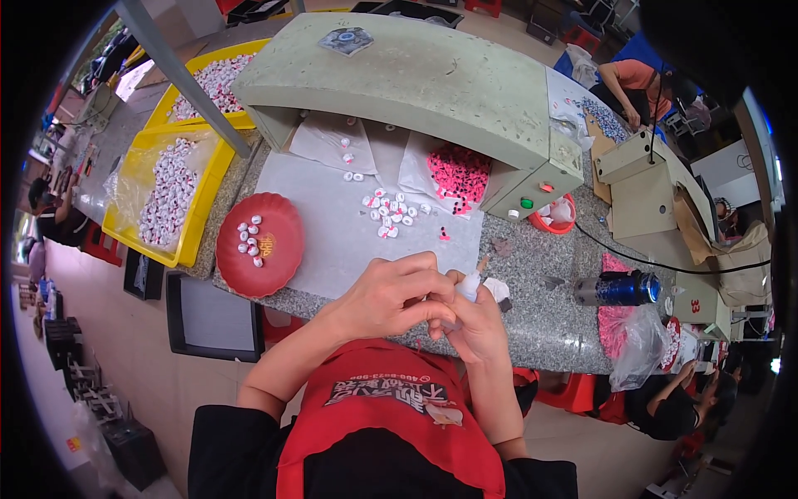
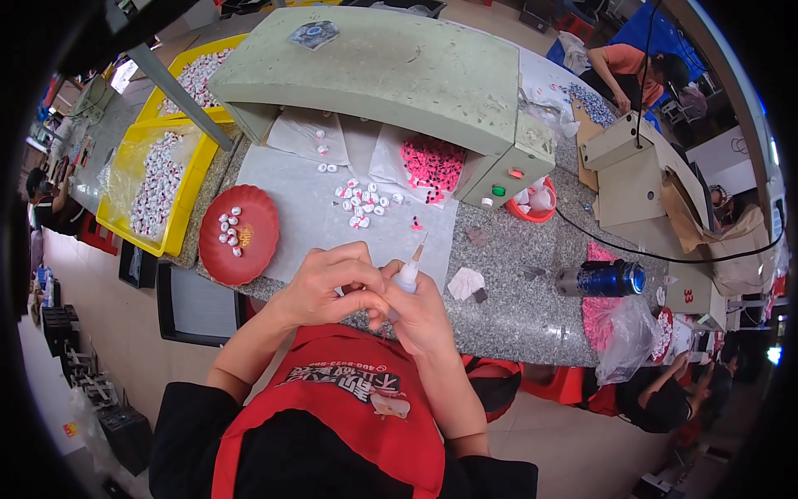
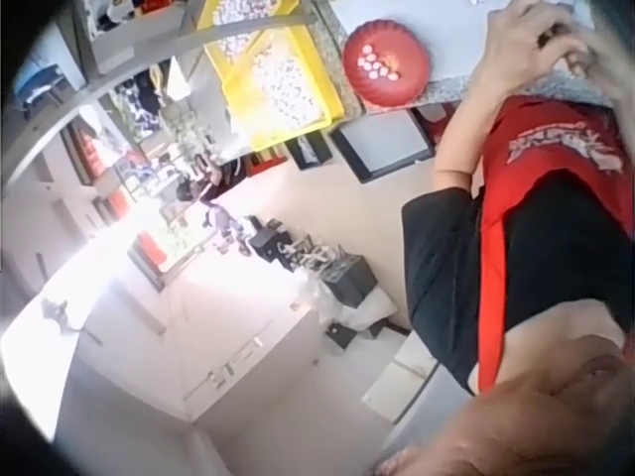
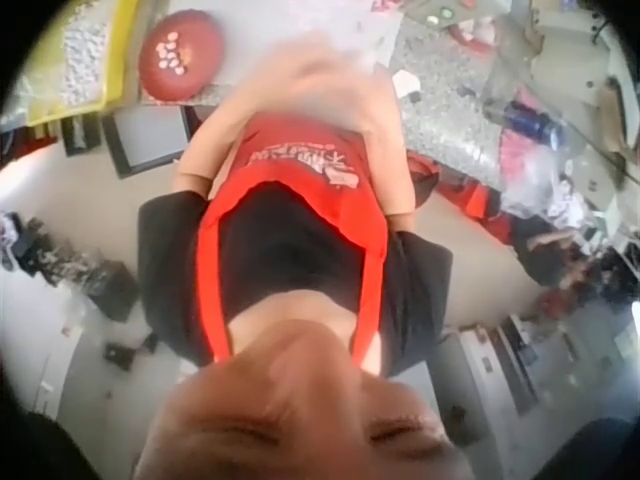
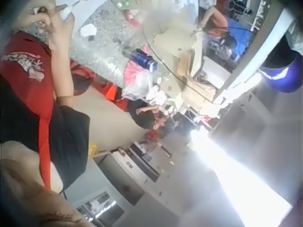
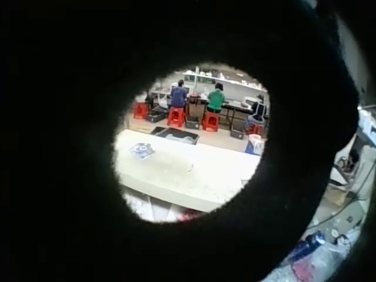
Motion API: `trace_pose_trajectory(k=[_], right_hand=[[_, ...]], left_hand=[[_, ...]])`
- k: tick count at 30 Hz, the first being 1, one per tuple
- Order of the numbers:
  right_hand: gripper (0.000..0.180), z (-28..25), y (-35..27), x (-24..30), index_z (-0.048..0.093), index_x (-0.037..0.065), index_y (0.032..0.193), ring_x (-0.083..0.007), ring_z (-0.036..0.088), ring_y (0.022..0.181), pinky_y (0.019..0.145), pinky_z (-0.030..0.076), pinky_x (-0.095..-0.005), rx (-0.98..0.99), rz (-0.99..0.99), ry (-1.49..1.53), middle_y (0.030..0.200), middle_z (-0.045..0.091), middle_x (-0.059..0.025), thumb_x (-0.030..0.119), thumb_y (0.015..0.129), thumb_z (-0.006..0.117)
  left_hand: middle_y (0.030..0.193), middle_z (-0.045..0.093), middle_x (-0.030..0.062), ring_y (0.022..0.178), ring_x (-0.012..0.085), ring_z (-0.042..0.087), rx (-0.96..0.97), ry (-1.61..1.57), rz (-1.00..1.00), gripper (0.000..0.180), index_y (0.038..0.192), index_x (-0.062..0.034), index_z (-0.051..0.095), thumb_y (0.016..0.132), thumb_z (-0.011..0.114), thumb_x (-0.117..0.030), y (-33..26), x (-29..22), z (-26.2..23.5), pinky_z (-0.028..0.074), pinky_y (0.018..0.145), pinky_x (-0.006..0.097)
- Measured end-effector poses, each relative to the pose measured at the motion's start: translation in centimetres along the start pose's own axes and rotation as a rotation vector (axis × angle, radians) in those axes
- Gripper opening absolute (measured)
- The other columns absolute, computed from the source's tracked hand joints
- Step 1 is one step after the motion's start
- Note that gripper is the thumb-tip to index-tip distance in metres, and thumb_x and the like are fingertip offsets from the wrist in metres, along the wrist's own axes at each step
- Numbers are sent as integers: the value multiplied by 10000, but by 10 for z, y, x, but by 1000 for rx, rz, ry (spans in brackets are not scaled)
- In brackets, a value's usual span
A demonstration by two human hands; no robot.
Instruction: Assembling small Hello Kitty charms by fitting them into circular white bases and applying adhesive.
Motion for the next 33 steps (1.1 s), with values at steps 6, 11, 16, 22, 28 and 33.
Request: trace_pose_trajectory(k=[6,11,16,22,28,33], right_hand=[[125,-3,-5,-8,491,15,821,-117,553,557,450,460,-222,8,29,-7,686,541,-65,130,850,530],[102,-6,-4,-19,489,14,803,-126,557,558,449,475,-234,-4,67,36,685,540,-65,102,842,524],[96,-47,-9,-43,499,24,790,-122,554,544,453,478,-233,-220,147,-84,702,561,-67,92,816,560],[134,-140,-31,-66,507,24,788,-137,568,570,471,478,-244,-569,121,-463,692,578,-80,89,756,619],[229,-125,-22,-46,462,37,912,-117,543,589,494,443,-236,-525,-10,-544,723,530,-54,19,729,598],[304,-121,-17,-41,372,37,1013,-129,557,668,560,469,-260,-452,-117,-689,838,498,-73,-23,763,532]], left_hand=[[665,500,22,468,100,508,68,-16,4,167,747,-62,573,657,707,-101,-4,-1,4,391,409,212],[670,480,22,484,131,506,-8,-45,-80,164,723,-68,543,677,690,-128,-14,8,4,387,415,245],[658,496,24,483,130,490,-50,-17,-101,151,760,-66,584,678,700,-116,-48,37,29,376,423,256],[741,554,94,542,202,553,-361,240,-693,159,841,-26,603,717,658,-110,-117,221,-3,444,515,283],[817,571,144,669,275,583,-413,590,-649,261,890,-33,601,658,686,-120,-107,312,7,471,620,359],[810,602,118,668,248,588,-324,321,-864,223,787,-12,547,631,701,-56,-125,295,2,466,615,308]])
Point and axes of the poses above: each hand's wrist, its own y-axis towards the middle knuckle, its own z-axis out of the palm, x = y × z, the point moved 9 cm from there along y, towards the middle knuckle
